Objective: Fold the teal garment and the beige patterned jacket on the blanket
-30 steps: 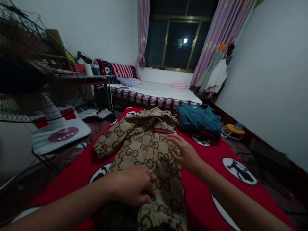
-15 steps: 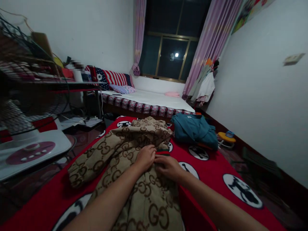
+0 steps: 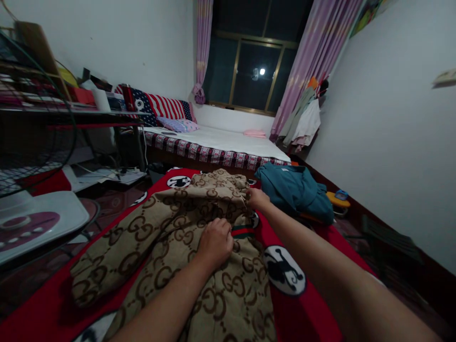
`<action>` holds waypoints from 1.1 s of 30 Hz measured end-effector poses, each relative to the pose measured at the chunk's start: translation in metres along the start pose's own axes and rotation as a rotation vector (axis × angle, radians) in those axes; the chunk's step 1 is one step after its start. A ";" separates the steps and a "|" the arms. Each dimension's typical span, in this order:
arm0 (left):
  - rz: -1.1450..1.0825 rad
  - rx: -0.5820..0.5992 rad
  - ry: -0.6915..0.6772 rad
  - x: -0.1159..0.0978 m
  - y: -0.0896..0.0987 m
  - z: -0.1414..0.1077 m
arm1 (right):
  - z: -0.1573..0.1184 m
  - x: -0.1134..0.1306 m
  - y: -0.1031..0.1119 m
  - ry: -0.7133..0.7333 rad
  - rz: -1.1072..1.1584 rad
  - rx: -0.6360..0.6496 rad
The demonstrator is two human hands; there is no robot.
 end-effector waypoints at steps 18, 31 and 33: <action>-0.019 0.002 -0.010 0.000 0.001 -0.001 | -0.009 -0.009 -0.009 -0.024 0.066 -0.056; -0.044 -0.009 -0.015 0.000 0.000 -0.003 | 0.006 0.014 -0.009 0.237 0.712 -0.433; -0.054 -0.010 -0.005 0.000 0.000 -0.003 | 0.000 0.021 -0.014 0.240 0.624 -0.456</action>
Point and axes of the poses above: each hand's wrist, its own z-axis towards the middle knuckle, its own y-axis out of the back of the hand, x = y × z, the point moved 4 cm from there along z, towards the middle knuckle, and after that the axes turned 13 degrees about y, right-handed, at the moved point
